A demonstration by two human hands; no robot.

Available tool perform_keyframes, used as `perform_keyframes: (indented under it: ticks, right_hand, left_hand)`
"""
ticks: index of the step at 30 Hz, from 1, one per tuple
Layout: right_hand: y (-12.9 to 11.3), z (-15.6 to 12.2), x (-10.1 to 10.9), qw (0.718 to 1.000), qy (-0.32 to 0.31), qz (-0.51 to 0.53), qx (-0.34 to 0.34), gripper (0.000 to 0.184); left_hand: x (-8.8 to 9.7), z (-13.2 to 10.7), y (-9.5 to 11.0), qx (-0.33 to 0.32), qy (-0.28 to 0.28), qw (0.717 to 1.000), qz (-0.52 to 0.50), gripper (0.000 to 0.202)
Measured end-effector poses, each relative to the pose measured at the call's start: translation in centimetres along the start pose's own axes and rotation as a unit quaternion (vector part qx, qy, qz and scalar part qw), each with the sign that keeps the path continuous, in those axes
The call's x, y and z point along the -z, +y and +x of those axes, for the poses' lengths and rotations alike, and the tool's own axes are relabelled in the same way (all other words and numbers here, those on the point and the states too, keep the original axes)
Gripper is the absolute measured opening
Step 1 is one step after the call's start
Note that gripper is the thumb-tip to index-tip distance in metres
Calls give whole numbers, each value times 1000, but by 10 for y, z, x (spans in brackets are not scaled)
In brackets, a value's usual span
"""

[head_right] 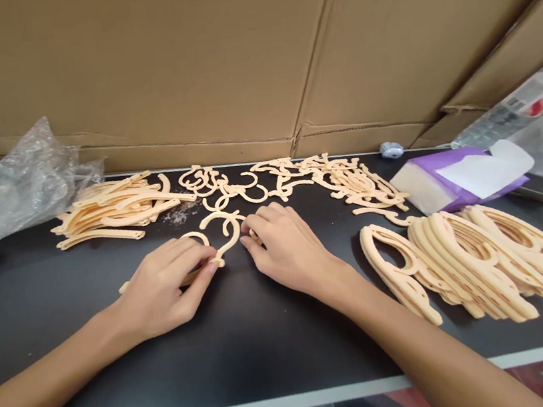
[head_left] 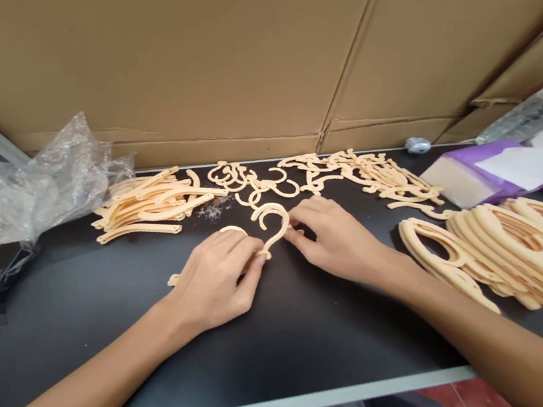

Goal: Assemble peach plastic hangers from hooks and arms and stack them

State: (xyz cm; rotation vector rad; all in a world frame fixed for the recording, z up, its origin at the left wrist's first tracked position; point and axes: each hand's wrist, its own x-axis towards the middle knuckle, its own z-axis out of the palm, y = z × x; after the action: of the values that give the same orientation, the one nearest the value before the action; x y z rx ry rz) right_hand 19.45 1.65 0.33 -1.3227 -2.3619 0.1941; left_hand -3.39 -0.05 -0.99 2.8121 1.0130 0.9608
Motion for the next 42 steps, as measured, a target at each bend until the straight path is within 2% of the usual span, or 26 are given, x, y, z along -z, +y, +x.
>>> perform_keyframes:
  ticks: [6,11,15,18,23,28,30,32,35,38,40,42]
  right_hand:
    - [-4,5,-14,996,47,34,69,18]
    - [-14,39,-25,992,66,20,107,19]
    - [-35,78,-39,988,38,-22,148,25]
    - [-47,103,-51,988,22,-80,133,28]
    - [-52,117,-61,986,3,-114,124,24]
    - [-44,103,-47,993,27,-52,106,19]
    - [-36,90,-34,995,39,11,89,16]
    - [-27,73,-20,993,44,102,45,15]
    - [-15,43,-3,970,63,230,-42,17]
    - [-4,17,9,947,110,281,-109,22]
    - [2,7,15,929,137,314,-139,23]
    - [7,4,23,909,138,365,-147,23]
  left_hand:
    - [0,-1,9,-68,24,997,1,14]
    - [1,-2,18,-145,49,988,-3,17]
    - [-1,-3,19,-158,40,986,-15,20]
    - [-1,-3,18,-163,34,986,-10,23]
    - [-1,-2,17,-155,46,987,-6,25]
    - [-1,-3,17,-140,46,989,-6,23]
    - [0,-2,16,-129,47,991,1,20]
    - [-1,-1,15,-112,50,992,7,16]
    - [-2,-1,12,-87,48,995,8,11]
    - [-4,-1,10,-66,51,996,11,8]
    - [-3,-2,8,-48,51,997,10,7]
    - [-3,-2,7,-31,48,998,0,7]
